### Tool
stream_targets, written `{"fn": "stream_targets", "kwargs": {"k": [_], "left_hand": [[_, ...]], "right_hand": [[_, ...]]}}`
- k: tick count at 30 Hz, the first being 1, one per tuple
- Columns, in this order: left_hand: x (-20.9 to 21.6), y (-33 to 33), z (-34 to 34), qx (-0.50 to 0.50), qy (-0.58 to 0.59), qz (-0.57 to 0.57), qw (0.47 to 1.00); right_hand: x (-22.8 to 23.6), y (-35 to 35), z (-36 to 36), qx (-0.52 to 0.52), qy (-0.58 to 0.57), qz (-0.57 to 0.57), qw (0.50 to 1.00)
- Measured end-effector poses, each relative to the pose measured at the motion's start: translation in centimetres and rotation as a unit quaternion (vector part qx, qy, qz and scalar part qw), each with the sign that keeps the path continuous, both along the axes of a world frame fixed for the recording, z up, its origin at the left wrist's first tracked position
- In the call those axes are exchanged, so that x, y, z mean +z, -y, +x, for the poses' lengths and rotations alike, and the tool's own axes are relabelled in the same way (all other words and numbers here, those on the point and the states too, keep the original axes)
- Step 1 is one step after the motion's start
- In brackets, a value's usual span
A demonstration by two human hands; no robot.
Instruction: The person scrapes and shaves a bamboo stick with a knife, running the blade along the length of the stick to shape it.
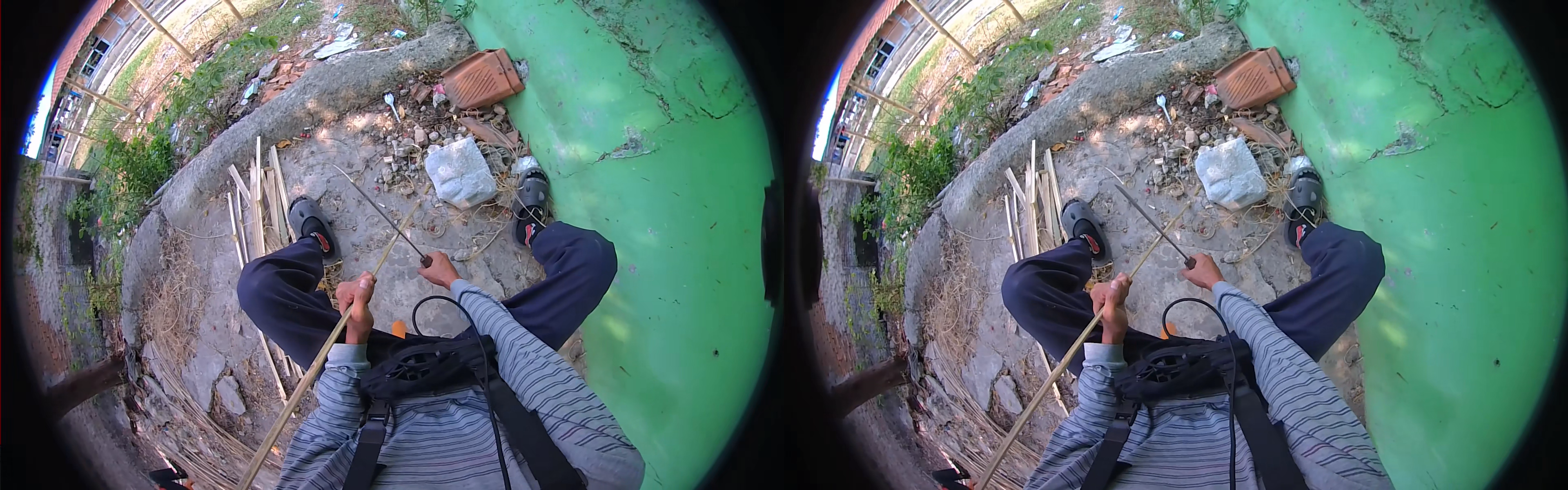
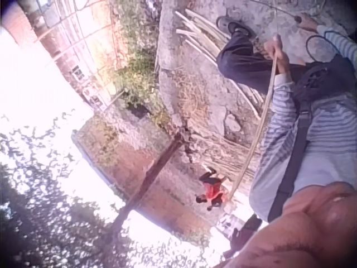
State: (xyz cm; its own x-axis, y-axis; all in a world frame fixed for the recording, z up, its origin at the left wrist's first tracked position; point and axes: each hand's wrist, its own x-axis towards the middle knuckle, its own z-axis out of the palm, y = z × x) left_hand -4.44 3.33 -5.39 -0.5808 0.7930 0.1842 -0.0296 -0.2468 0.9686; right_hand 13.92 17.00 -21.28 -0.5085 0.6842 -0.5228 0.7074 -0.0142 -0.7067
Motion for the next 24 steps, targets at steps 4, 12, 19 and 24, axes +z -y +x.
{"fn": "stream_targets", "kwargs": {"k": [4,12,19,24], "left_hand": [[-0.2,-0.8,-0.3,0.002,0.013,0.014,1.0],[0.3,-0.7,-0.2,-0.003,0.01,0.0,1.0],[0.3,-1.3,-0.1,0.002,0.012,0.001,1.0],[0.8,-2.2,-0.4,0.007,0.075,0.016,0.997]], "right_hand": [[0.4,-0.3,0.2,-0.007,-0.02,0.068,0.997],[-1.5,-0.8,0.5,-0.019,0.026,0.044,0.999],[-2.5,-0.3,1.4,-0.01,-0.035,0.058,0.998],[-2.8,-1.5,2.2,-0.047,0.04,0.03,0.998]]}}
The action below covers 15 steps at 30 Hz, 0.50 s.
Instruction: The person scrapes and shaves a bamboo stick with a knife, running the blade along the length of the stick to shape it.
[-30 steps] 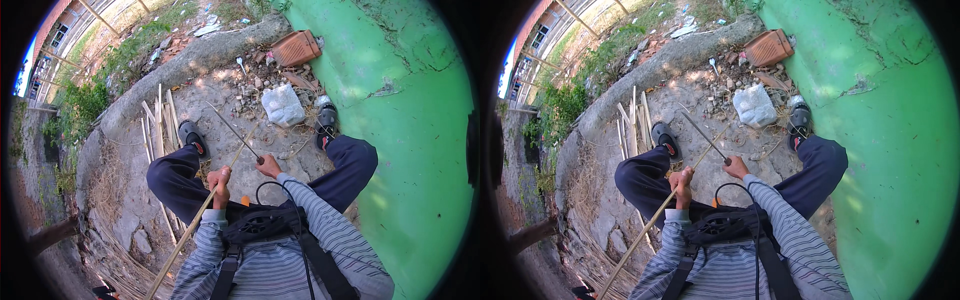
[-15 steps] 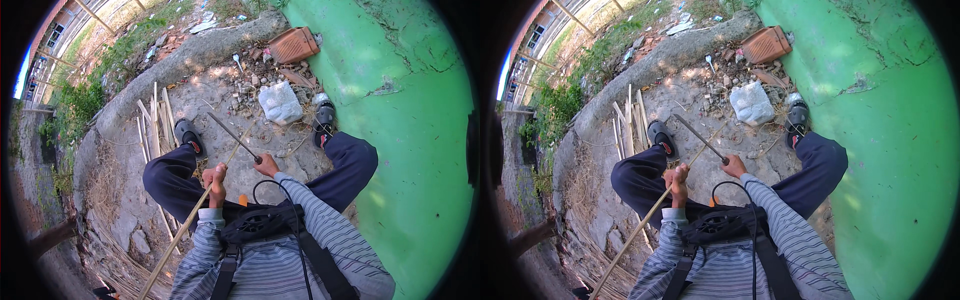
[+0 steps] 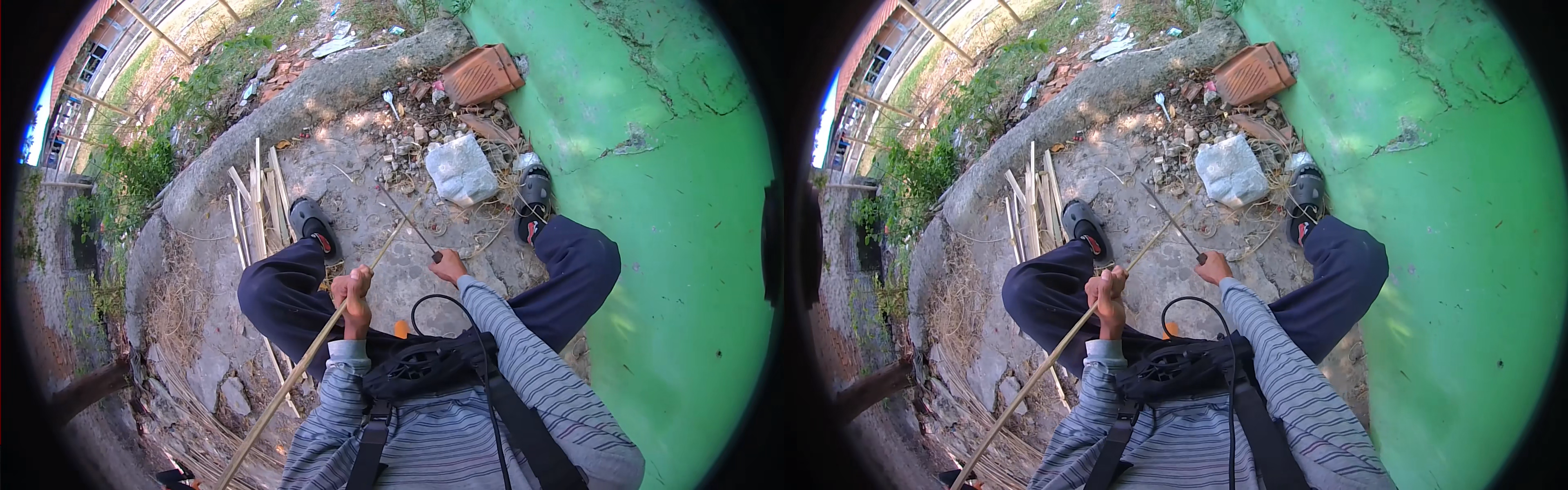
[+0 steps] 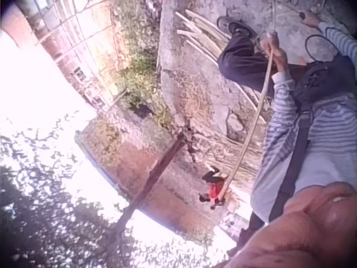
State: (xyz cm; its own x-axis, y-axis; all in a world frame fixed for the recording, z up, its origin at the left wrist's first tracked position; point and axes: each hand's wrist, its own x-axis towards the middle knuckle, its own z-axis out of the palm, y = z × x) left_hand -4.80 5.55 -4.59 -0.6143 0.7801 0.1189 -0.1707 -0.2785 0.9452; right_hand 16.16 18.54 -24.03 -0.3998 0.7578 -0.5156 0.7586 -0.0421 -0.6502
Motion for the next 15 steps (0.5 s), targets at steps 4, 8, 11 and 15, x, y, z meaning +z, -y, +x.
{"fn": "stream_targets", "kwargs": {"k": [4,8,11,15], "left_hand": [[-0.5,0.2,-0.1,0.004,-0.024,0.013,1.0],[0.6,-1.4,-0.1,0.051,0.033,0.066,0.996],[3.1,-0.5,-1.1,0.074,0.05,0.076,0.993],[7.7,1.3,-1.6,0.065,0.058,0.134,0.987]], "right_hand": [[0.9,0.2,0.4,0.014,0.015,-0.012,1.0],[0.5,1.0,-0.2,0.023,-0.032,0.015,0.999],[0.6,1.1,-0.9,0.027,-0.042,0.024,0.998],[-0.8,0.2,0.4,-0.023,0.004,0.027,0.999]]}}
